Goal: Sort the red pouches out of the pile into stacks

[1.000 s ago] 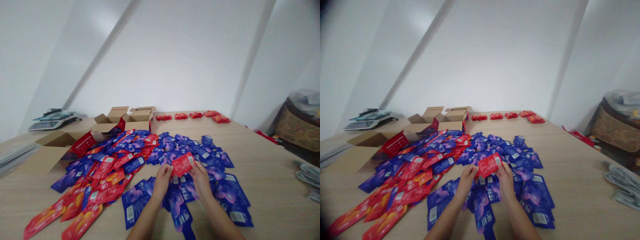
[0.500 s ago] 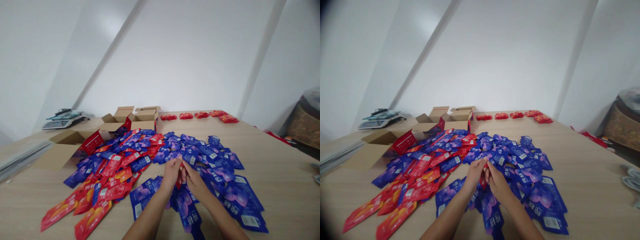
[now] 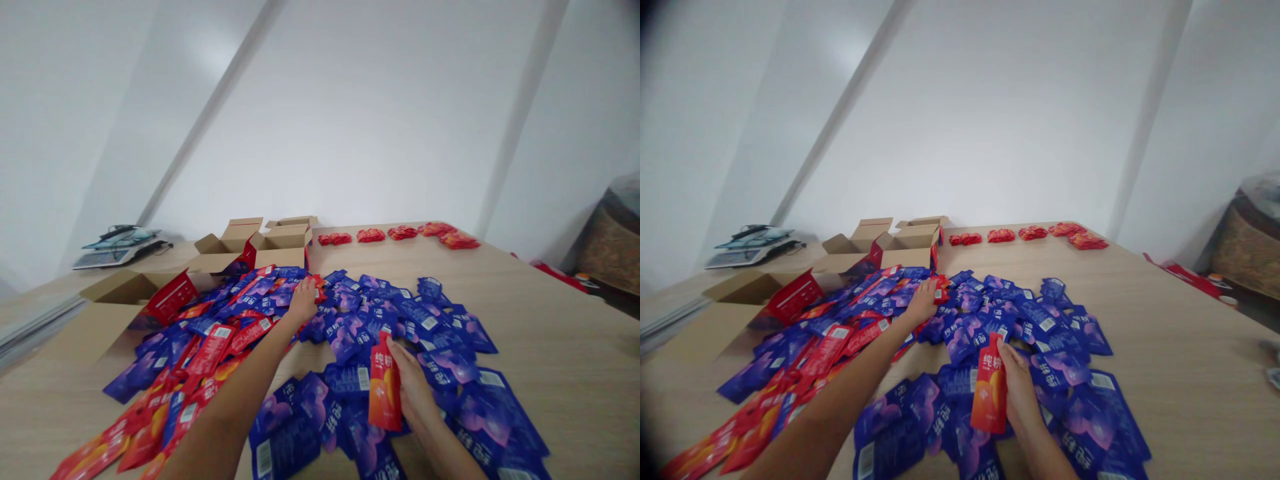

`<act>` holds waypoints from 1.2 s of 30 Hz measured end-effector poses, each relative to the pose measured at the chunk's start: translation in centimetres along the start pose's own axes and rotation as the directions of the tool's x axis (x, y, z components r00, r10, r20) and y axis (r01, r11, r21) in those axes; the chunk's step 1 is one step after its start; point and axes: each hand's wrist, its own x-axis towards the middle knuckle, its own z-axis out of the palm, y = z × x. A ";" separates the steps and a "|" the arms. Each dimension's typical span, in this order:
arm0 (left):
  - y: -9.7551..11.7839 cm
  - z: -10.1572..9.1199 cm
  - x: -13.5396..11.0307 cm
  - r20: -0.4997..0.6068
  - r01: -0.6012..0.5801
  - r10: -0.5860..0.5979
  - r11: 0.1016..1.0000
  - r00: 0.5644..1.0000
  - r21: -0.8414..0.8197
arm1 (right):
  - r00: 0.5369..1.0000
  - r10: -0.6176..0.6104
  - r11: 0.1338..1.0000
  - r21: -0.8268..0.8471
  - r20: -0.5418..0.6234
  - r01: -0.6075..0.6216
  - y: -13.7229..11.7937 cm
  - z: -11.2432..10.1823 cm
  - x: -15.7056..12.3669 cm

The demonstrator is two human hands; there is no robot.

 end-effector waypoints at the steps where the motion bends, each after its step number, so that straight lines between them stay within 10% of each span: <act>1: -0.9 0.4 0.9 0.044 0.001 -0.004 0.998 0.999 0.064 | 1.000 -0.011 1.000 0.013 -0.023 0.011 -0.2 -0.1 0.1; 12: 1.6 3.1 0.2 0.153 -0.158 0.129 0.967 0.980 0.201 | 0.996 -0.020 0.996 0.084 -0.087 0.027 -0.4 -0.8 1.0; 18: 3.7 0.0 -3.0 -0.041 -0.219 0.216 0.938 0.976 -0.267 | 0.996 -0.068 0.994 0.078 -0.063 0.073 -0.5 -0.5 0.6; 22: 6.5 -1.9 -4.4 -0.189 -0.116 -0.045 0.642 0.981 -0.758 | 0.991 -0.133 0.991 0.002 -0.034 0.133 -0.8 -0.4 0.2; 27: 8.9 0.0 -6.5 0.181 0.196 -0.193 0.063 0.964 -0.978 | 0.988 -0.146 0.989 0.014 -0.055 0.147 -1.3 -0.7 0.3; 30: 8.5 1.6 -7.3 0.319 0.294 -0.230 -0.138 0.919 -0.946 | 0.988 -0.128 0.988 0.074 -0.081 0.134 -1.2 -0.9 0.6; 36: 7.0 0.8 -7.7 0.127 0.165 -0.308 0.099 0.943 -0.981 | 0.992 -0.128 0.990 0.058 -0.017 0.129 -1.5 -0.3 0.0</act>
